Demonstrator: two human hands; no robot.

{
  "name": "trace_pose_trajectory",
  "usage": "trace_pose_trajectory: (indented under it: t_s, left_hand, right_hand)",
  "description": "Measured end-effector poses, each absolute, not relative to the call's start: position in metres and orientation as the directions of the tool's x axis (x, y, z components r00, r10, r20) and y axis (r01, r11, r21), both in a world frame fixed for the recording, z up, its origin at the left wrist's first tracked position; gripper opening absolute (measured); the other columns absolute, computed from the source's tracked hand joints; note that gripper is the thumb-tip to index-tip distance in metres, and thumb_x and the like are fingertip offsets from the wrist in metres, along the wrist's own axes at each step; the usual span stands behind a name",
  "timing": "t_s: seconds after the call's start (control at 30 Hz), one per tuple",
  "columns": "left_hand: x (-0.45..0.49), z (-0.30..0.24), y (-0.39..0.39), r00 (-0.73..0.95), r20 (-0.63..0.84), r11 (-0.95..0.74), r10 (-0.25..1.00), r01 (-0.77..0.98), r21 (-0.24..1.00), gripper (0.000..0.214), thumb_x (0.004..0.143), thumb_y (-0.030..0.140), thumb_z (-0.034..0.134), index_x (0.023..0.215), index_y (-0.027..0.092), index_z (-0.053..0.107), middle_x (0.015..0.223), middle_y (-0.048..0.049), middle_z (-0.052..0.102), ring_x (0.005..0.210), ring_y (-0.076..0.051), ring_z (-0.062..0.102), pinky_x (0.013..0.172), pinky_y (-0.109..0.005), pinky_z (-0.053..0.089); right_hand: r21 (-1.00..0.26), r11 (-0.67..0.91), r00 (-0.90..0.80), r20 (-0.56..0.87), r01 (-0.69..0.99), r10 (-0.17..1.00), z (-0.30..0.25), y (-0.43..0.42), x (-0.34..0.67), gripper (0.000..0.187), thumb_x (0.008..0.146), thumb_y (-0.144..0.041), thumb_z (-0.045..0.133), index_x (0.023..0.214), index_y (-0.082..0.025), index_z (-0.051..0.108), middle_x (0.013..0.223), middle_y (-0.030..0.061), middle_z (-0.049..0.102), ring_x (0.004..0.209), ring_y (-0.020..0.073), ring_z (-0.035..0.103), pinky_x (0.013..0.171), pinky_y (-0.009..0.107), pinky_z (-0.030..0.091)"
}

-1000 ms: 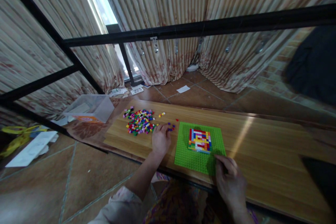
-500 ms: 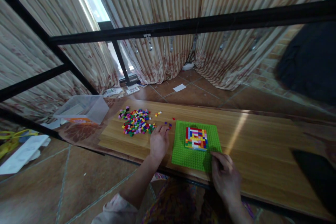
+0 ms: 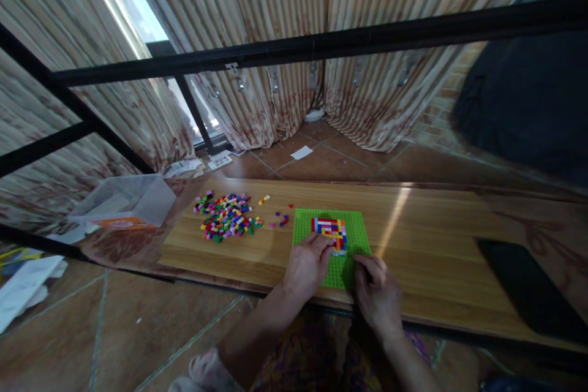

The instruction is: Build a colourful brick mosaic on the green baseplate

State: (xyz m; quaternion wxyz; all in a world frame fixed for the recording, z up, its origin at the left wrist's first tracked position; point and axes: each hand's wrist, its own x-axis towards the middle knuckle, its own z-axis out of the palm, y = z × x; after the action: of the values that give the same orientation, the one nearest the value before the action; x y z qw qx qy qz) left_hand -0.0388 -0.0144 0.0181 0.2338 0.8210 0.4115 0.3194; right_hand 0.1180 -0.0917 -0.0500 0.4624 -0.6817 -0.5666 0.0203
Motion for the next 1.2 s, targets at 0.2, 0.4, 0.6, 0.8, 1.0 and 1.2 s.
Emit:
trace_pose_trajectory:
  t_s: [0.2, 0.4, 0.6, 0.8, 1.0, 1.2]
  left_hand:
    - [-0.033, 0.016, -0.009, 0.481, 0.365, -0.602, 0.797, 0.596, 0.531, 0.016, 0.096, 0.02, 0.055, 0.097, 0.022, 0.071, 0.093, -0.0012, 0.07, 0.086, -0.014, 0.066, 0.079, -0.025, 0.054]
    - [-0.029, 0.015, -0.009, 0.466, 0.373, -0.597, 0.802, 0.633, 0.493, 0.017, 0.097, 0.025, 0.055, 0.095, 0.023, 0.072, 0.09, -0.0011, 0.071, 0.086, -0.015, 0.066, 0.079, -0.026, 0.053]
    - [-0.029, 0.013, -0.009, 0.465, 0.379, -0.6, 0.8, 0.611, 0.516, 0.015, 0.095, 0.023, 0.057, 0.097, 0.022, 0.072, 0.091, -0.0015, 0.073, 0.087, -0.016, 0.067, 0.082, -0.029, 0.054]
    - [-0.029, 0.013, -0.012, 0.453, 0.399, -0.604, 0.797, 0.607, 0.517, 0.018, 0.094, 0.017, 0.055, 0.105, 0.021, 0.068, 0.096, -0.0024, 0.075, 0.09, -0.019, 0.068, 0.083, -0.034, 0.055]
    - [-0.036, 0.009, -0.015, 0.39, 0.431, -0.58, 0.814, 0.591, 0.561, 0.018, 0.093, 0.015, 0.056, 0.104, 0.022, 0.067, 0.097, -0.0014, 0.075, 0.09, -0.019, 0.068, 0.085, -0.034, 0.055]
    - [-0.044, 0.005, -0.021, 0.438, 0.497, -0.659, 0.749, 0.568, 0.493, 0.024, 0.096, 0.016, 0.051, 0.109, 0.023, 0.069, 0.103, -0.0036, 0.074, 0.095, -0.019, 0.066, 0.086, -0.034, 0.054]
  right_hand:
    - [-0.657, 0.079, 0.356, 0.501, 0.75, 0.789, -0.049, -0.091, 0.117, 0.023, 0.095, -0.027, 0.048, 0.099, -0.019, 0.069, 0.095, 0.0079, 0.07, 0.087, 0.0205, 0.067, 0.077, 0.034, 0.054]
    - [-0.648, 0.098, 0.341, 0.517, 0.755, 0.785, -0.048, -0.09, 0.117, 0.022, 0.095, -0.025, 0.047, 0.099, -0.019, 0.068, 0.094, 0.0077, 0.069, 0.086, 0.0202, 0.066, 0.077, 0.034, 0.054]
    - [-0.643, 0.084, 0.342, 0.508, 0.761, 0.791, -0.047, -0.092, 0.117, 0.022, 0.095, -0.026, 0.047, 0.099, -0.019, 0.068, 0.094, 0.0081, 0.069, 0.087, 0.0208, 0.066, 0.077, 0.035, 0.054]
    - [-0.638, 0.08, 0.343, 0.51, 0.766, 0.789, -0.046, -0.092, 0.116, 0.023, 0.095, -0.025, 0.047, 0.099, -0.019, 0.068, 0.094, 0.0084, 0.069, 0.087, 0.0209, 0.066, 0.076, 0.035, 0.054]
    - [-0.636, 0.076, 0.346, 0.512, 0.768, 0.787, -0.047, -0.092, 0.116, 0.023, 0.096, -0.026, 0.047, 0.099, -0.019, 0.068, 0.094, 0.0083, 0.069, 0.087, 0.0208, 0.066, 0.076, 0.035, 0.055]
    - [-0.639, 0.078, 0.347, 0.511, 0.765, 0.786, -0.047, -0.092, 0.116, 0.023, 0.095, -0.027, 0.047, 0.099, -0.019, 0.068, 0.096, 0.0086, 0.069, 0.088, 0.0209, 0.066, 0.076, 0.035, 0.055]
